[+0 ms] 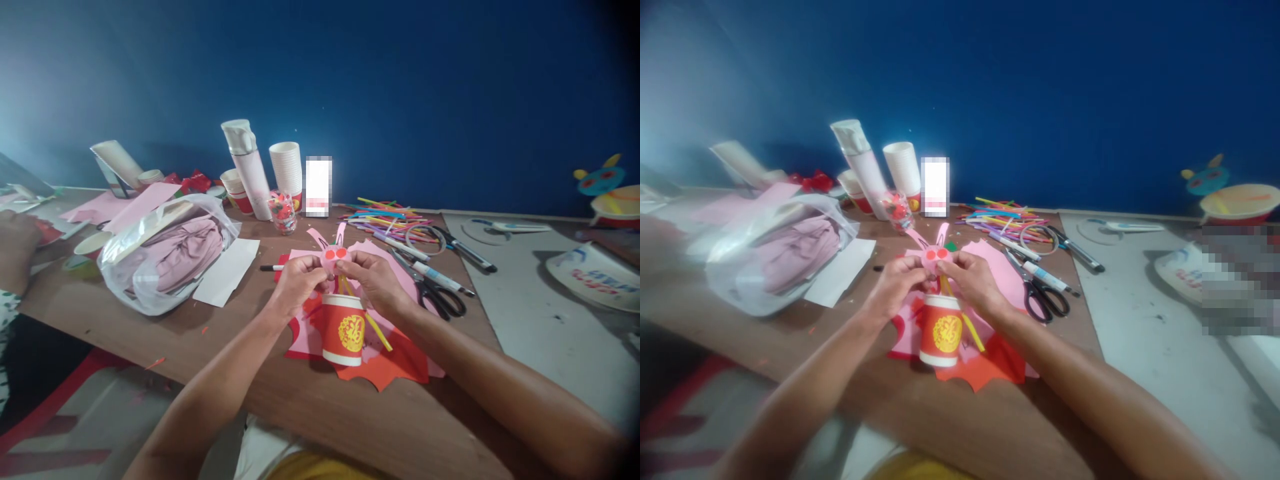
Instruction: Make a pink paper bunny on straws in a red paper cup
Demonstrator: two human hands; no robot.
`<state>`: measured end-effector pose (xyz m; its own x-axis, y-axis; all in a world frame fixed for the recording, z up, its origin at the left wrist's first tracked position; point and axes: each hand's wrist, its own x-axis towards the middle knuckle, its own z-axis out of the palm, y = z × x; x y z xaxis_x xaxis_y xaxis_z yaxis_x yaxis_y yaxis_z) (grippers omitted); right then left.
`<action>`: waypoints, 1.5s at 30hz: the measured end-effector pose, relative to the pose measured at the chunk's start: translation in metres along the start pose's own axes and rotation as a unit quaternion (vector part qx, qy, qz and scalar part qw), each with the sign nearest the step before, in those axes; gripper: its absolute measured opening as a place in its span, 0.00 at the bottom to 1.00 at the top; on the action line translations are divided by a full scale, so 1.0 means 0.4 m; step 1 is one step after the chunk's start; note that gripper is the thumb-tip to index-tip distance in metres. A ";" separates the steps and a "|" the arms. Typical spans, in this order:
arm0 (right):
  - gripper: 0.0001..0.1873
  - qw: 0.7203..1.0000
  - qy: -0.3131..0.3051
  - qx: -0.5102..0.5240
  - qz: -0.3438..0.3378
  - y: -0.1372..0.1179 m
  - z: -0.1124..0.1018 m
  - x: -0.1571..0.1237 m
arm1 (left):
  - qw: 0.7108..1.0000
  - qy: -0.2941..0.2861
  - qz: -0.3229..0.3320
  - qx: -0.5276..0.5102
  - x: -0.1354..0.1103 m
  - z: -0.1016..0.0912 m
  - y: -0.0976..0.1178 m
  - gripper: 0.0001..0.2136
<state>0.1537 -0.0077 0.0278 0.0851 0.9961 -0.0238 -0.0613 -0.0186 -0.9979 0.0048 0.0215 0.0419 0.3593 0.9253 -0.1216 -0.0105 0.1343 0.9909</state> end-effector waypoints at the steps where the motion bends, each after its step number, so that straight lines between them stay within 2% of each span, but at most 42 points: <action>1: 0.11 1.000 -0.002 -0.001 0.001 0.000 -0.001 0.001 | 1.000 -0.004 -0.003 -0.005 -0.001 -0.002 0.002 0.03; 10: 0.11 1.000 0.012 -0.003 0.006 0.002 -0.006 0.009 | 0.999 0.013 -0.010 -0.039 0.002 -0.006 0.015 0.04; 13: 0.10 1.000 0.006 0.014 0.012 0.002 -0.005 0.009 | 1.000 -0.003 -0.015 -0.027 0.002 -0.005 0.012 0.05; 15: 0.10 0.999 -0.001 0.031 0.012 0.002 -0.004 0.008 | 1.000 -0.011 -0.007 -0.019 0.000 -0.002 0.010 0.08; 19: 0.10 0.999 -0.002 0.036 0.010 0.001 -0.002 0.005 | 1.000 0.023 0.013 -0.008 -0.002 0.006 0.007 0.09; 23: 0.09 1.000 0.004 0.021 0.004 0.001 0.001 0.002 | 1.000 0.012 0.018 0.007 0.000 0.006 0.000 0.09; 30: 0.10 1.000 0.003 0.004 0.006 0.002 0.004 0.000 | 0.998 0.027 0.042 0.034 0.006 0.005 -0.009 0.11; 35: 0.11 1.000 0.009 0.012 0.003 0.002 -0.001 0.003 | 1.000 -0.002 0.011 -0.013 0.007 -0.002 -0.008 0.11; 38: 0.11 1.000 0.003 0.025 0.010 -0.001 -0.003 0.005 | 1.000 -0.015 -0.010 -0.005 0.006 -0.004 -0.004 0.13; 43: 0.11 0.999 -0.001 0.046 0.022 -0.010 0.000 0.002 | 0.997 -0.072 -0.034 -0.004 0.007 0.007 -0.009 0.14; 45: 0.11 0.999 0.006 0.046 0.021 -0.012 0.003 0.000 | 0.997 -0.070 -0.032 -0.015 0.008 0.011 -0.016 0.13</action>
<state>0.1528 -0.0076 0.0327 0.0922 0.9935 -0.0672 -0.1571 -0.0521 -0.9862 0.0102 0.0220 0.0356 0.4876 0.8558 -0.1728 -0.0104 0.2036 0.9790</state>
